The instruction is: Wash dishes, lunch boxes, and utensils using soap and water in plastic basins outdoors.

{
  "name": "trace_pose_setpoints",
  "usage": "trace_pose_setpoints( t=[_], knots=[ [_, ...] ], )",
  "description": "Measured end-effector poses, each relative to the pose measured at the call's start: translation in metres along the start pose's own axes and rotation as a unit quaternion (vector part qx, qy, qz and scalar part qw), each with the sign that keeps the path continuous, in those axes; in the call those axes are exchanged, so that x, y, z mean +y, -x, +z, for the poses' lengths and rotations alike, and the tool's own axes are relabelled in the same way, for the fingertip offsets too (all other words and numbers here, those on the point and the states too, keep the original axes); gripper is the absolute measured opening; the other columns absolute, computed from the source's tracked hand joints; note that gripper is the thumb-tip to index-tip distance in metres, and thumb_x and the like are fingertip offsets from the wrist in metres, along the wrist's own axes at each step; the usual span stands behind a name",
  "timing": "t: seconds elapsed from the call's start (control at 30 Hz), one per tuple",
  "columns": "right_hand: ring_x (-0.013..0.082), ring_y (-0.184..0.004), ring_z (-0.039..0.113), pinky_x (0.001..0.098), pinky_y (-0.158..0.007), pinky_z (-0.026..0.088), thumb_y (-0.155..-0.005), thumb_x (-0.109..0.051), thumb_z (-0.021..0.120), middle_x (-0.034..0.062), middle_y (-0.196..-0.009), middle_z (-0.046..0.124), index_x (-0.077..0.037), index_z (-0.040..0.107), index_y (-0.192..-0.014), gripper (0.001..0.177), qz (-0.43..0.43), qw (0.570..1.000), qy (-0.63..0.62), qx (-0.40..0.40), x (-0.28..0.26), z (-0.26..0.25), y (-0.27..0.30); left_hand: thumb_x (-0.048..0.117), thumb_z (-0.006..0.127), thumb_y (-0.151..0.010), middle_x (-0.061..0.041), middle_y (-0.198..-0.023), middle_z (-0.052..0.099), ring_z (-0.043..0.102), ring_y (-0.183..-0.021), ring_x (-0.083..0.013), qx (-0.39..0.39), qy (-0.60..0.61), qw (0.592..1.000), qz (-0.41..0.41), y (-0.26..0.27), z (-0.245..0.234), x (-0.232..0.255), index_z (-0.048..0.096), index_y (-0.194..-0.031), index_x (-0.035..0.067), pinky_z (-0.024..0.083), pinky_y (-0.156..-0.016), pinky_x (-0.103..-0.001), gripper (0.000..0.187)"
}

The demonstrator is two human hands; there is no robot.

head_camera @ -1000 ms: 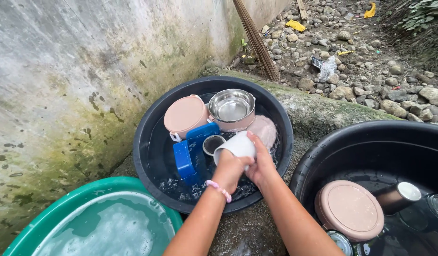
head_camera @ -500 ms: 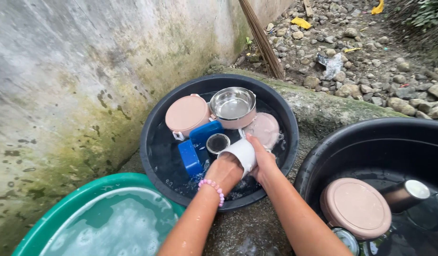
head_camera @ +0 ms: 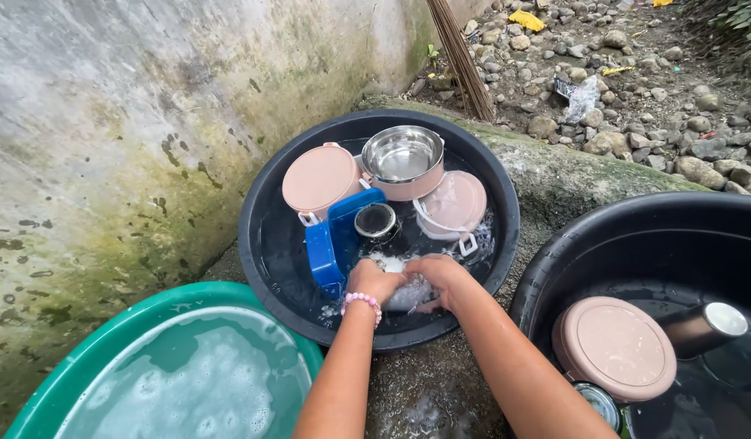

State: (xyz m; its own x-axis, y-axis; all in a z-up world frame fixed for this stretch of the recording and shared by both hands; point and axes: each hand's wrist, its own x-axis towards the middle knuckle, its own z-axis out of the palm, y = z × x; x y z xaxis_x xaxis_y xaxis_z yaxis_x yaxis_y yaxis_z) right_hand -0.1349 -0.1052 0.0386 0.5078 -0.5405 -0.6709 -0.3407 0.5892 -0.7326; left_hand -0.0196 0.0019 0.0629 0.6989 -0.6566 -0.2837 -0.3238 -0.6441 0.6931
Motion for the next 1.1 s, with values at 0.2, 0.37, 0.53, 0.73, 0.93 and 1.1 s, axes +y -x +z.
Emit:
trace_pose_setpoints(
  t=[0.2, 0.37, 0.53, 0.73, 0.93, 1.1],
  knots=[
    [0.0309, -0.081, 0.071, 0.0537, -0.070, 0.058, -0.095, -0.030, 0.064, 0.0138, -0.096, 0.075, -0.003, 0.071, -0.114, 0.033, -0.009, 0.999, -0.038, -0.015, 0.022, -0.009, -0.057, 0.025, 0.081, -0.071, -0.021, -0.106, 0.073, 0.070, -0.103, -0.0397, 0.048, -0.101, 0.992, 0.059, 0.015, 0.018, 0.006, 0.074, -0.103, 0.006, 0.056, -0.089, -0.047, 0.037],
    [0.0354, -0.094, 0.070, 0.0587, -0.077, 0.058, -0.094, -0.046, 0.067, 0.0166, -0.113, 0.070, -0.005, 0.064, -0.125, 0.052, -0.006, 0.996, -0.090, 0.003, -0.004, 0.002, -0.003, 0.017, 0.074, -0.078, -0.021, -0.103, 0.076, 0.072, -0.102, -0.0384, 0.064, -0.210, 0.970, 0.107, 0.037, 0.005, 0.036, 0.078, -0.095, 0.006, 0.058, -0.090, -0.048, 0.021],
    [0.0338, -0.103, 0.069, 0.0576, -0.077, 0.059, -0.078, -0.060, 0.068, 0.0161, -0.124, 0.067, -0.018, 0.059, -0.130, 0.068, -0.033, 0.983, -0.162, -0.079, -0.043, 0.010, 0.071, 0.026, 0.083, -0.074, -0.023, -0.078, 0.074, 0.075, -0.076, -0.0367, 0.174, 0.086, 0.944, 0.268, 0.029, -0.019, 0.055, 0.076, -0.082, -0.001, 0.058, -0.071, -0.046, 0.030],
    [0.0302, -0.092, 0.076, 0.0469, -0.065, 0.065, -0.076, -0.046, 0.076, 0.0153, -0.113, 0.072, -0.009, 0.065, -0.128, 0.064, -0.178, 0.979, -0.099, -0.017, -0.062, 0.001, 0.111, 0.035, 0.054, -0.106, -0.008, -0.060, 0.063, 0.055, -0.047, -0.0154, 0.157, 0.580, 0.798, 0.056, -0.010, 0.007, 0.010, 0.067, -0.075, -0.002, 0.041, -0.045, -0.030, 0.050],
    [0.0211, -0.086, 0.076, 0.0370, -0.053, 0.063, -0.071, -0.035, 0.079, 0.0096, -0.106, 0.074, -0.010, 0.068, -0.125, 0.061, -0.313, 0.950, -0.001, -0.012, -0.087, 0.000, 0.169, 0.019, 0.045, -0.104, -0.010, -0.060, 0.060, 0.050, -0.041, -0.0157, -0.075, 0.435, 0.892, -0.102, -0.004, 0.021, 0.005, 0.068, -0.086, 0.005, 0.038, -0.036, -0.030, 0.033],
    [0.0182, -0.096, 0.072, 0.0343, -0.074, 0.059, -0.061, -0.030, 0.090, 0.0072, -0.108, 0.072, -0.010, 0.067, -0.126, 0.072, -0.450, 0.888, 0.077, 0.049, -0.092, -0.005, 0.189, 0.009, 0.062, -0.094, -0.012, -0.059, 0.064, 0.053, -0.043, -0.0195, -0.031, 0.335, 0.941, -0.041, -0.016, 0.022, 0.002, 0.071, -0.079, -0.002, 0.036, -0.037, -0.037, 0.020]
  ],
)
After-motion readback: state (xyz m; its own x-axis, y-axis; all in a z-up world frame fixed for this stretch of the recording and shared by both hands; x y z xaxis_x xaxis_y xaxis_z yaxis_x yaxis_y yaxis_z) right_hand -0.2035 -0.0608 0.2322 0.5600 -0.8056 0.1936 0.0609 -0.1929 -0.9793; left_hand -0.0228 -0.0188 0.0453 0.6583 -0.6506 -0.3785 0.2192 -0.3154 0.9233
